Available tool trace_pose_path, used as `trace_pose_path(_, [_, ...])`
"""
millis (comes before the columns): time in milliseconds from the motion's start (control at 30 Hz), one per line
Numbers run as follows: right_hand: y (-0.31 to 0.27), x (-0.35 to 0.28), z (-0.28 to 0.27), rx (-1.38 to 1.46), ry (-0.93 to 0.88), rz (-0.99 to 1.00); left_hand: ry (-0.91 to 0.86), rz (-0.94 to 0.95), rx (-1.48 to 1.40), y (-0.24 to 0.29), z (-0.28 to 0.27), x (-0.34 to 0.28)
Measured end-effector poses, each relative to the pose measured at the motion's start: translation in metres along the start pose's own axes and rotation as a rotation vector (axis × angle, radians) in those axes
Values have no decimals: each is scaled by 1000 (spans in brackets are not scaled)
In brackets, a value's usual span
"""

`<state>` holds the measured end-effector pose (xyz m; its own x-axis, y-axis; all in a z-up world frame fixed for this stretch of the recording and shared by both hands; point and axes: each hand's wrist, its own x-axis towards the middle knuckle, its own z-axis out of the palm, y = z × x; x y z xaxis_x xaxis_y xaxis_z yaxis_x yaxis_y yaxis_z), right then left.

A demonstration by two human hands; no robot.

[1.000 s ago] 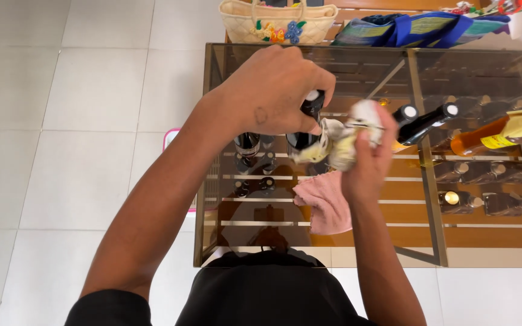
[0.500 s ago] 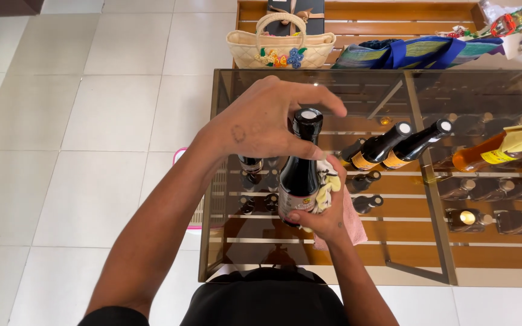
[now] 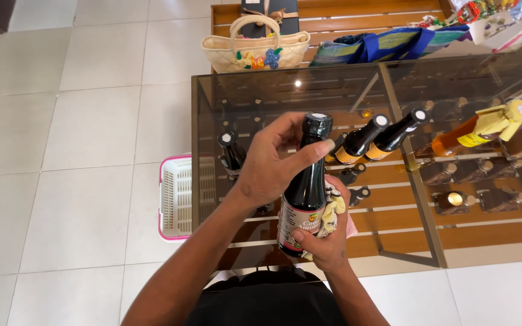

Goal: Wiping a glass display shelf and cleaning individual sauce bottles with a cloth.

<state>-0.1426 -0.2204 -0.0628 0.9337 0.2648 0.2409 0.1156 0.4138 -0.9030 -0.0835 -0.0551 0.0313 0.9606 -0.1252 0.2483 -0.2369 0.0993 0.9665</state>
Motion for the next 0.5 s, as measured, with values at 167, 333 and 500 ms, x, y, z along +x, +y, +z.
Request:
trace_pose_path(167, [-4, -7, 10, 6, 78, 44, 104, -129, -305, -23, 15, -6])
trace_pose_path(333, [-5, -22, 13, -176, 107, 130, 43, -147, -455, -47, 8, -16])
trace_pose_path(500, [-34, -32, 18, -604, -118, -244, 178, -267, -549, -68, 9, -33])
